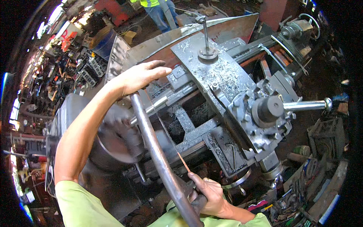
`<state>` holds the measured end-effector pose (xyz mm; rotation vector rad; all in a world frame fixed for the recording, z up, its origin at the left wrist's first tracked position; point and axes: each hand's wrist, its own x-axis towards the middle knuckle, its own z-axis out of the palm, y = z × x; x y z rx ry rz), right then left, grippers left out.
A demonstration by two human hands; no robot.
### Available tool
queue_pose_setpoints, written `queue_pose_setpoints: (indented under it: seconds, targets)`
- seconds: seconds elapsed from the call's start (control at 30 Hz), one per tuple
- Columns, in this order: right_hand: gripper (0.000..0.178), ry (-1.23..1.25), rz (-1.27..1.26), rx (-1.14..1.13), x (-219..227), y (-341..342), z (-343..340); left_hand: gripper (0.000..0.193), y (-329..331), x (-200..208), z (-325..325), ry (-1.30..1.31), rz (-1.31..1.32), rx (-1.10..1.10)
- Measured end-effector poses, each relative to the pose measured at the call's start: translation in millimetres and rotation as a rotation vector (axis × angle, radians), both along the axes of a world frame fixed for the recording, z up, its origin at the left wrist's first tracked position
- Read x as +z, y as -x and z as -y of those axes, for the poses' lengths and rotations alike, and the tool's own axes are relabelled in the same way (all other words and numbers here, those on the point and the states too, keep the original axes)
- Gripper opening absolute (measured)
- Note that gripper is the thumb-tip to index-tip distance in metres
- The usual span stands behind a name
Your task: The person operates a metal lathe, adjusting the tool post and carriage, then uses a file to smooth the rotating workpiece. They repeatedly measure the workpiece with a caliper and continue filing while the lathe runs.
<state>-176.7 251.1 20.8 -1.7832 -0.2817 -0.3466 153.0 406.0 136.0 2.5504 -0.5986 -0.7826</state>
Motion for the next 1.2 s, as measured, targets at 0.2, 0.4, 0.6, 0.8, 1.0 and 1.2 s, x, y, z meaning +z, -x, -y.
queue_pose_setpoints:
  seconds: [0.2, 0.4, 0.6, 0.8, 1.0, 1.2]
  targets:
    - [0.092, -0.039, -0.008, 0.046, -11, 33, 10, 0.085, 45, 17, 15, 0.055, 0.086, 0.081]
    - [0.09, 0.004, 0.026, 0.047, -15, 40, 10, 0.086, 61, 13, 14, -0.024, 0.181, -0.005]
    - [0.077, -0.047, 0.066, 0.047, -15, 12, 10, 0.086, 38, 7, 10, -0.035, 0.268, -0.061]
    - [0.074, -0.049, 0.072, 0.048, -22, -45, -12, 0.088, -14, 14, -2, -0.137, 0.331, -0.038]
    - [0.067, -0.114, 0.006, -0.016, -26, -56, -37, 0.086, -46, 10, -7, -0.069, 0.364, -0.152]
    - [0.056, 0.057, -0.124, -0.123, -16, -10, -18, 0.067, 40, 14, 9, 0.144, 0.864, 0.359]
